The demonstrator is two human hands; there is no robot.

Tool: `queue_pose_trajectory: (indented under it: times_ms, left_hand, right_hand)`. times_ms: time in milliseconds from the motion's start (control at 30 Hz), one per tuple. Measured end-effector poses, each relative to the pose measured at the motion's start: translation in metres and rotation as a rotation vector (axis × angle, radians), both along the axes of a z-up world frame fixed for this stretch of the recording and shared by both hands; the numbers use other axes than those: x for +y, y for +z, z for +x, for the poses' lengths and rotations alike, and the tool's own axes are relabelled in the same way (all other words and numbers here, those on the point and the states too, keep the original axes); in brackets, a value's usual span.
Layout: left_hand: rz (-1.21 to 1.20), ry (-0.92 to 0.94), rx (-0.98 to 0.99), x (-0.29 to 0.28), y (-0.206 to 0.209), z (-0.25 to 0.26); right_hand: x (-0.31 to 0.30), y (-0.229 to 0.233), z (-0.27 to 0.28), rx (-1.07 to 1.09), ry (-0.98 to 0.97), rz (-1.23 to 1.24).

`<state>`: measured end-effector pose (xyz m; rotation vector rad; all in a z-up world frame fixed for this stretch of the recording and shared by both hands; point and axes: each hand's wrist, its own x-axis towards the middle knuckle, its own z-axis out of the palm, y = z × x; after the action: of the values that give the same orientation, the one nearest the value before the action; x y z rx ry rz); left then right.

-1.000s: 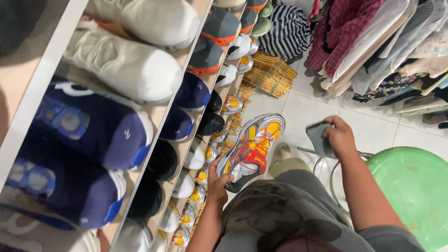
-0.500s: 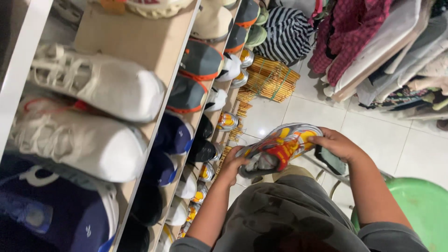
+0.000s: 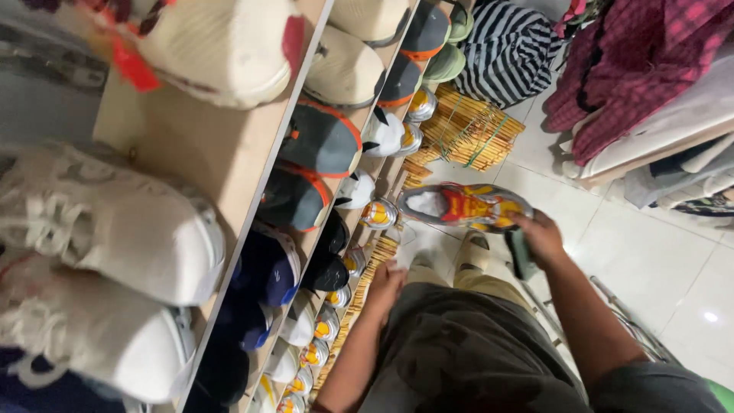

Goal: The person is cleaning or buffing a sneaker using a sponge.

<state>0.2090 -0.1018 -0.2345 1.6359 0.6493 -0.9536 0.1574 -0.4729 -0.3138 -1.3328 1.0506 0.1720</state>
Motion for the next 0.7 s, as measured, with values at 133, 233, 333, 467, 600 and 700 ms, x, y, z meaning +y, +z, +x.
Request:
queue_pose_trajectory:
  times_ms: [133, 233, 333, 467, 600, 700]
  left_hand:
    - [0.131, -0.278, -0.091, 0.024, -0.023, -0.025]
    - [0.125, -0.378, -0.115, 0.044, -0.051, -0.038]
    - [0.067, -0.367, -0.090, 0.052, -0.069, -0.042]
    - [0.054, -0.338, -0.040, 0.053, -0.080, -0.043]
    - [0.029, -0.310, -0.060, 0.048, -0.082, -0.044]
    - [0.015, -0.304, -0.081, 0.040, -0.077, -0.040]
  right_hand:
    - [0.045, -0.033, 0.043, 0.000, -0.158, 0.255]
    - [0.065, -0.045, 0.070, 0.044, -0.303, 0.390]
    - [0.075, -0.078, 0.072, 0.064, -0.335, 0.464]
    - [0.085, -0.104, 0.070, 0.012, -0.381, 0.530]
    - [0.107, -0.142, 0.076, -0.040, -0.404, 0.582]
    - [0.134, -0.172, 0.092, 0.029, -0.313, 0.462]
